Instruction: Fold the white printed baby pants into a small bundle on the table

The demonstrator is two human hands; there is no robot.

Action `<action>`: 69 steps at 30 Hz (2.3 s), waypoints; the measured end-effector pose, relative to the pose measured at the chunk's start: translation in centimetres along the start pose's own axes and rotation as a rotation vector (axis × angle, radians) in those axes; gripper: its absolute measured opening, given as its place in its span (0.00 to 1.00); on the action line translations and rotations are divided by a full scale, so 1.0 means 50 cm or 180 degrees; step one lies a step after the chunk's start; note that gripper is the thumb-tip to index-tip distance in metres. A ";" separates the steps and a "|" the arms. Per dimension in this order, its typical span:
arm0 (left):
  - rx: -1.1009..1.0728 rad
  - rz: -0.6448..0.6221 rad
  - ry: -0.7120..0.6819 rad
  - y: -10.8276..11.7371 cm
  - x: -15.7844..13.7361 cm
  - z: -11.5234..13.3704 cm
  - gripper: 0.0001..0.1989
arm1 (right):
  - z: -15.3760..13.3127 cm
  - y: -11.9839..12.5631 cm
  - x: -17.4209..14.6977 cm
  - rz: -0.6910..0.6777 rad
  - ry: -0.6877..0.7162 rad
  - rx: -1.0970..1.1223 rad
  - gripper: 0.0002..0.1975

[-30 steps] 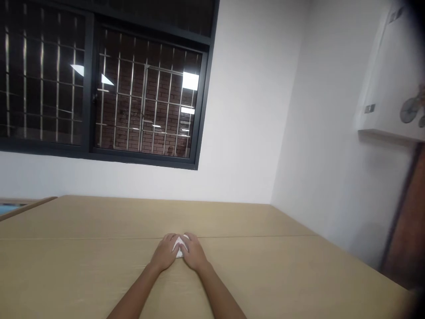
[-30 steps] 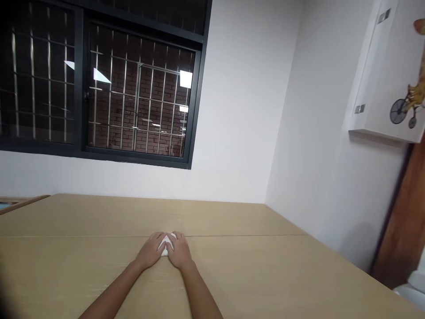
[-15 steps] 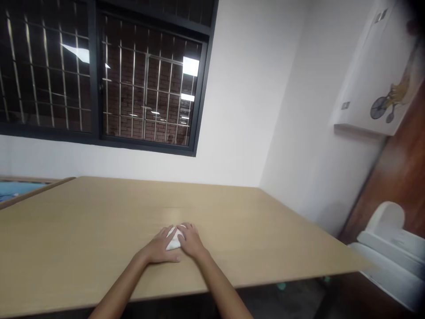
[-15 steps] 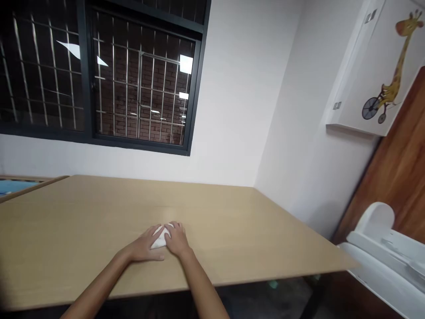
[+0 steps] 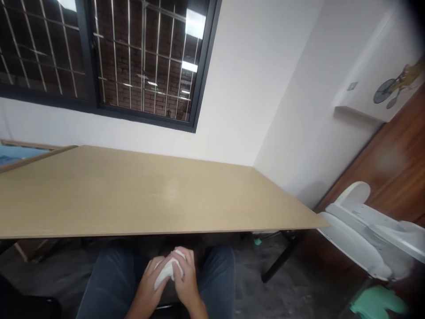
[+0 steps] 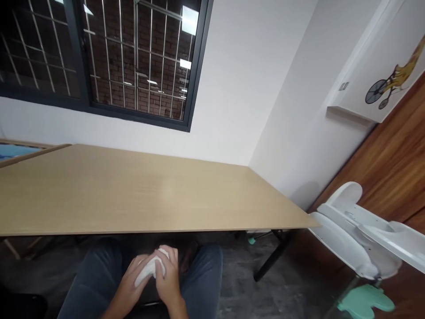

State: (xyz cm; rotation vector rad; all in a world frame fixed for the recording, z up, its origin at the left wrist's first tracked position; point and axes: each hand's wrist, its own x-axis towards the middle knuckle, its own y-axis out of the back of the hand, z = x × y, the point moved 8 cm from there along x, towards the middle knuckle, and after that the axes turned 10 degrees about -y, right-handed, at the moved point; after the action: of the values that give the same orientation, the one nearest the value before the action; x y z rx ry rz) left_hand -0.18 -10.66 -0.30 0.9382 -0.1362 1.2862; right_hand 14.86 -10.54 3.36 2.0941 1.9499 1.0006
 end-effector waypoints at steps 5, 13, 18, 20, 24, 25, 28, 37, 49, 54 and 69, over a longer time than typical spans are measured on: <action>-0.0733 -0.0138 0.0750 -0.047 -0.095 -0.062 0.22 | 0.130 -0.100 -0.091 -0.0361 -0.0837 0.0532 0.17; -0.1231 -0.0348 0.1496 -0.055 -0.109 -0.125 0.27 | 0.175 -0.134 -0.072 -0.0647 -0.1380 0.0567 0.14; -0.1492 -0.0235 0.1954 -0.057 -0.140 -0.149 0.30 | 0.179 -0.148 -0.085 -0.0820 -0.1429 0.0658 0.15; -0.1527 -0.0055 0.2091 -0.052 -0.143 -0.150 0.31 | 0.166 -0.141 -0.085 -0.0788 -0.1301 0.0679 0.17; -0.1712 0.0335 0.2377 -0.051 -0.151 -0.163 0.34 | 0.165 -0.134 -0.093 -0.0734 -0.1072 0.0733 0.26; -0.1807 0.0403 0.2433 -0.053 -0.153 -0.169 0.34 | 0.172 -0.134 -0.094 -0.0694 -0.1067 0.0770 0.27; -0.2181 0.0456 0.2482 -0.060 -0.145 -0.187 0.35 | 0.201 -0.137 -0.089 -0.0579 -0.1406 0.1103 0.23; -0.2554 0.0443 0.2726 -0.100 -0.096 -0.223 0.36 | 0.302 -0.175 -0.065 -0.0202 -0.3035 0.1881 0.33; -0.2428 0.0505 0.2803 -0.131 -0.127 -0.275 0.32 | 0.292 -0.192 -0.064 -0.0372 -0.1932 0.1397 0.17; -0.2387 0.0589 0.3014 -0.121 -0.133 -0.274 0.35 | 0.329 -0.172 -0.064 0.0037 -0.2381 0.1994 0.27; 0.0149 -0.0540 0.1224 -0.124 -0.114 -0.250 0.21 | 0.301 -0.160 -0.080 -0.0033 -0.2748 0.3150 0.21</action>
State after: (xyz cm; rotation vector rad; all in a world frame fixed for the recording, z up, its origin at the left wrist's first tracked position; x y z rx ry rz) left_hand -1.73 -6.64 -14.75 0.7098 0.2688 1.2914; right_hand 16.17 -7.63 -13.86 2.2220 2.0340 -0.9876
